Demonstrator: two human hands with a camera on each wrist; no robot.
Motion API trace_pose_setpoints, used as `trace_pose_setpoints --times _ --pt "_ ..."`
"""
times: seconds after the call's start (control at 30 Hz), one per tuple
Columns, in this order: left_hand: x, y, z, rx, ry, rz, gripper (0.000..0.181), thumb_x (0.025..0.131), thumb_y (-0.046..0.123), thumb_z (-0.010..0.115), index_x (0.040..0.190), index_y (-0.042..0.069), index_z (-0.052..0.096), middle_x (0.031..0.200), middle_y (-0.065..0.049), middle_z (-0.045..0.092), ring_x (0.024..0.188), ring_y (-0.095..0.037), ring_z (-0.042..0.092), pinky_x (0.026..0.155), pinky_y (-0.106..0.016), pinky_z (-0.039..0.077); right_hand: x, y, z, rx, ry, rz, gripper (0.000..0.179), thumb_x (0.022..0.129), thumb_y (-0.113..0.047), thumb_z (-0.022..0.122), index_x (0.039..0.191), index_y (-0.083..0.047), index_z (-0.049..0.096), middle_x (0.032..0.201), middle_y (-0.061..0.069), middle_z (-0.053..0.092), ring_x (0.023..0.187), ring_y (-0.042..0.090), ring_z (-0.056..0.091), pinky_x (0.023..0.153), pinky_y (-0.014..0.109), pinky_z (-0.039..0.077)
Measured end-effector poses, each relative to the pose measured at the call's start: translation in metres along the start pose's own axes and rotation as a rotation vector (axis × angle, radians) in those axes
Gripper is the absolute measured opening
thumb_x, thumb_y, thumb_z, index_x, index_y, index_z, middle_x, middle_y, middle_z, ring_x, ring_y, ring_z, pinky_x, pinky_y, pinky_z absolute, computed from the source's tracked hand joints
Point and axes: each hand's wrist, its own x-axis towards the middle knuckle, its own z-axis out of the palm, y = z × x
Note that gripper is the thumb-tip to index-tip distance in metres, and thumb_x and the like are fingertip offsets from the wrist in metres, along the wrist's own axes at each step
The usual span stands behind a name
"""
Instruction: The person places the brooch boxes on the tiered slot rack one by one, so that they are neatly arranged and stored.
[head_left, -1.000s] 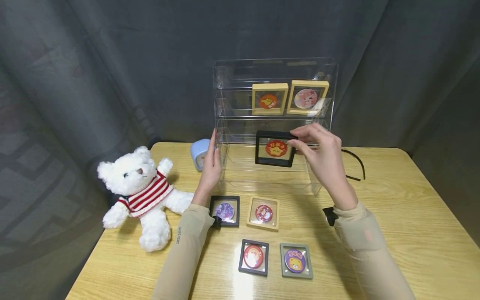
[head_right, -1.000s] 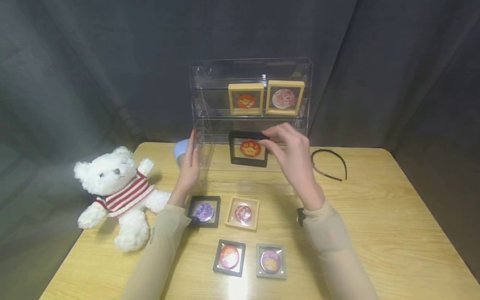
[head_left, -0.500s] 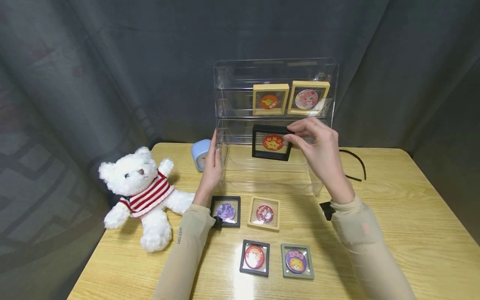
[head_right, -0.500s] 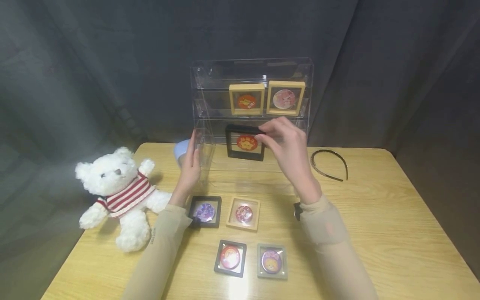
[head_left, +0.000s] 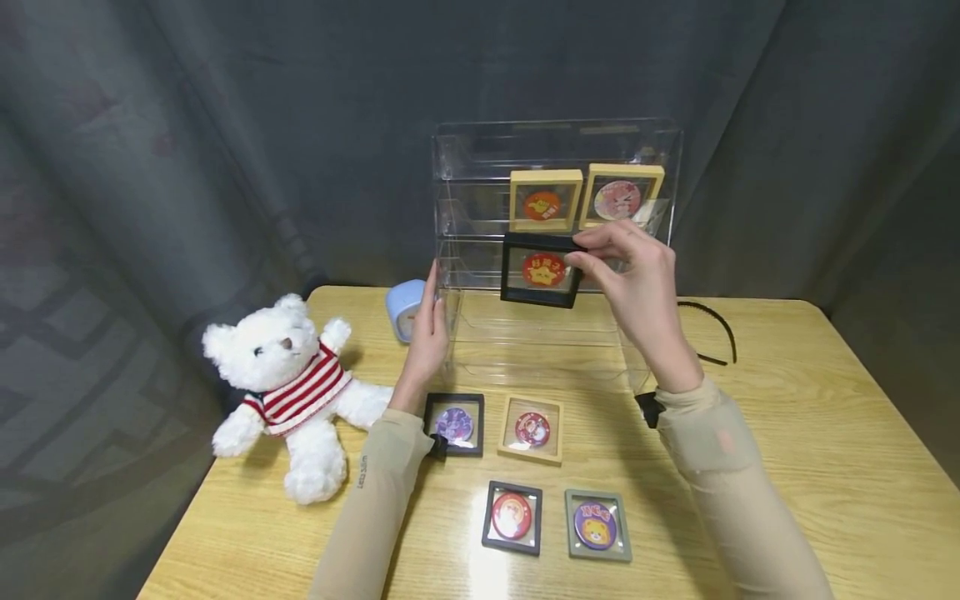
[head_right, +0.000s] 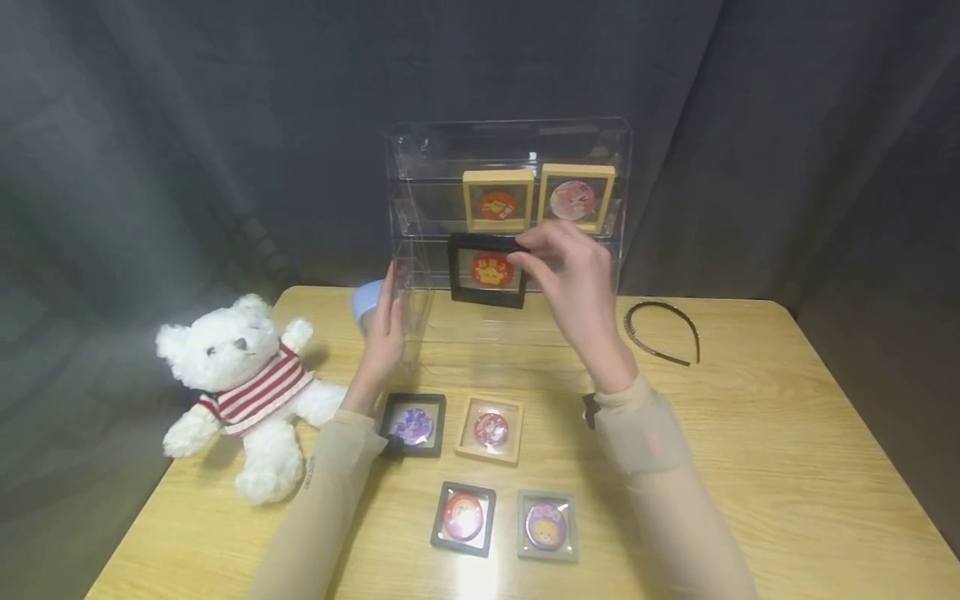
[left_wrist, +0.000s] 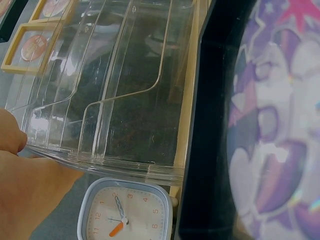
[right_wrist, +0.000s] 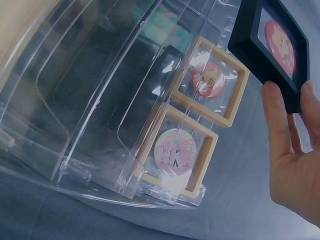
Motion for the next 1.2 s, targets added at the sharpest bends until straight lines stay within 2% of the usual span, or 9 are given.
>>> trace_pose_setpoints --times 0.47,0.53,0.6,0.7,0.77,0.87,0.97,1.1,1.2 --pt "-0.001 0.0 0.005 -0.007 0.009 0.02 0.058 0.116 0.002 0.03 0.172 0.005 0.014 0.177 -0.014 0.016 0.161 -0.032 0.021 0.131 -0.039 0.019 0.02 0.002 0.008 0.002 0.006 -0.006 0.02 0.091 -0.011 0.084 0.104 0.003 0.079 0.101 0.012 0.073 0.085 0.027 0.077 0.071 0.011 0.056" --pt "-0.001 0.001 0.005 -0.005 0.009 0.027 0.058 0.116 0.001 0.03 0.172 0.004 0.014 0.177 -0.014 0.016 0.161 -0.032 0.02 0.131 -0.039 0.019 0.023 0.003 0.01 0.0 0.003 -0.003 0.019 0.092 -0.01 0.084 0.105 0.003 0.078 0.101 0.012 0.072 0.085 0.026 0.077 0.083 0.015 0.055" --pt "-0.001 0.002 0.005 -0.004 0.007 0.029 0.058 0.116 0.001 0.03 0.172 0.004 0.014 0.177 -0.014 0.016 0.161 -0.031 0.02 0.131 -0.039 0.019 0.027 0.003 0.011 -0.007 0.0 0.001 0.02 0.093 -0.011 0.083 0.105 0.003 0.078 0.102 0.012 0.073 0.085 0.025 0.077 0.085 0.02 0.057" --pt "-0.002 0.003 0.005 -0.005 0.003 0.023 0.059 0.116 0.002 0.03 0.172 0.005 0.014 0.178 -0.014 0.015 0.161 -0.031 0.02 0.131 -0.039 0.02 0.033 0.002 0.013 -0.017 0.003 -0.004 0.02 0.093 -0.013 0.083 0.105 0.003 0.077 0.104 0.013 0.073 0.086 0.026 0.076 0.084 0.022 0.056" --pt "-0.002 0.004 0.005 -0.007 0.0 0.017 0.059 0.116 0.002 0.03 0.173 0.006 0.013 0.178 -0.013 0.014 0.161 -0.03 0.019 0.131 -0.039 0.02 0.037 0.001 0.015 -0.01 0.003 -0.004 0.021 0.094 -0.014 0.082 0.104 0.004 0.076 0.104 0.013 0.073 0.087 0.025 0.076 0.072 0.018 0.057" --pt "-0.003 0.005 0.005 -0.007 -0.001 0.017 0.059 0.116 0.002 0.03 0.172 0.006 0.013 0.178 -0.014 0.014 0.161 -0.03 0.018 0.131 -0.039 0.019 0.044 0.0 0.016 0.003 0.013 -0.013 0.022 0.093 -0.014 0.082 0.102 0.004 0.075 0.105 0.012 0.074 0.087 0.025 0.076 0.07 0.013 0.056" --pt "-0.003 0.005 0.006 -0.004 0.001 0.019 0.058 0.116 0.002 0.03 0.172 0.004 0.014 0.178 -0.014 0.014 0.162 -0.03 0.018 0.131 -0.038 0.017 0.05 -0.002 0.019 0.0 0.025 -0.033 0.022 0.092 -0.016 0.083 0.1 0.003 0.076 0.105 0.011 0.075 0.086 0.023 0.077 0.078 0.02 0.058" --pt "-0.004 0.005 0.006 0.001 0.002 0.019 0.057 0.116 0.003 0.029 0.172 0.003 0.015 0.178 -0.014 0.014 0.162 -0.03 0.017 0.131 -0.039 0.016 0.057 -0.006 0.022 -0.007 0.03 -0.038 0.023 0.091 -0.019 0.084 0.1 0.001 0.076 0.104 0.009 0.074 0.085 0.024 0.077 0.105 0.031 0.047" --pt "-0.003 0.005 0.006 0.003 0.005 0.02 0.057 0.117 0.003 0.029 0.172 0.003 0.016 0.178 -0.014 0.015 0.161 -0.03 0.018 0.131 -0.041 0.017 0.062 -0.009 0.025 -0.001 0.03 -0.034 0.023 0.091 -0.02 0.083 0.1 0.001 0.076 0.106 0.008 0.073 0.086 0.023 0.077 0.105 0.028 0.048"
